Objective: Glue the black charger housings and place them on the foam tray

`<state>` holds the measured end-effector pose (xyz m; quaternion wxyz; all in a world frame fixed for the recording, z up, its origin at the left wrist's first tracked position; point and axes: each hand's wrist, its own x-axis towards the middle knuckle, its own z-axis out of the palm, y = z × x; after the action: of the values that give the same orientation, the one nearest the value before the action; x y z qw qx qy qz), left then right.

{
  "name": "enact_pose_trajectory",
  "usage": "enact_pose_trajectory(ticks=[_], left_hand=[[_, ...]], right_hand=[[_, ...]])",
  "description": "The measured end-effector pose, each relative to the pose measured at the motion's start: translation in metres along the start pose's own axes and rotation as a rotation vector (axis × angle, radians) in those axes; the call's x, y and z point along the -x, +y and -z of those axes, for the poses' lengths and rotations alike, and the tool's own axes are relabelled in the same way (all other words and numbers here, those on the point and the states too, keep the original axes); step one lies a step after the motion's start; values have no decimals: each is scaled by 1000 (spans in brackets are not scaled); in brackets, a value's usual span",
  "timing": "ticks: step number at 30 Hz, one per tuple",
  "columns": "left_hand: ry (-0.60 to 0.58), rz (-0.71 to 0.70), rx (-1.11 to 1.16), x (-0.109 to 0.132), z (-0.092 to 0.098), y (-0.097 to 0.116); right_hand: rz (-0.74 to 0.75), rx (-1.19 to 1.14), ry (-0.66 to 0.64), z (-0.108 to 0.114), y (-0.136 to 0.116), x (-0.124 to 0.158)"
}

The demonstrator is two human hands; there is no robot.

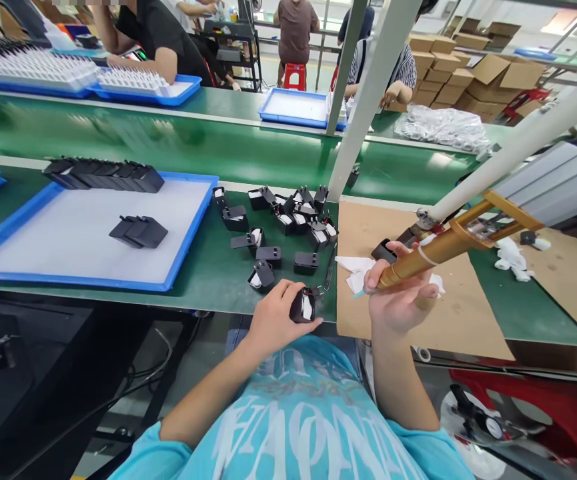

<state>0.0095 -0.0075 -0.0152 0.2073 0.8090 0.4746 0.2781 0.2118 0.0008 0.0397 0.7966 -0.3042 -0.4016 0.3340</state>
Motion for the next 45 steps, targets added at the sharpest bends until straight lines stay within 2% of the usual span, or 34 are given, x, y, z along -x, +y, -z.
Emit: enact_pose_trajectory(ticks=[5, 12, 16, 20, 23, 28, 34, 39, 42, 45], left_hand=[[-108, 11, 101, -4, -2, -8], [-448, 33, 490, -15, 19, -29], [-507, -7, 497, -26, 25, -33], [-539, -152, 502, -33, 26, -32], [-525, -198, 501, -32, 24, -32], [-431, -98, 400, -24, 18, -31], [-424, -65, 336, -22, 23, -26], [-381, -7, 408, -11, 21, -23], [-291, 70, 427, -2, 11, -22], [-142, 109, 322, 2, -1, -20]], right_hand=[[-20, 26, 25, -3, 0, 0], [-20, 60, 46, -6, 0, 0], [-15, 45, 31, -7, 0, 0], [-2, 30, 0, -6, 1, 0], [-6, 27, -14, -6, 2, 1], [-7, 23, -10, -5, 3, 1], [-23, 33, 5, -6, 2, 2], [-33, 14, 2, -6, 3, 3], [-43, -39, -25, -11, 4, 4], [-59, -77, -61, -24, 5, 6]])
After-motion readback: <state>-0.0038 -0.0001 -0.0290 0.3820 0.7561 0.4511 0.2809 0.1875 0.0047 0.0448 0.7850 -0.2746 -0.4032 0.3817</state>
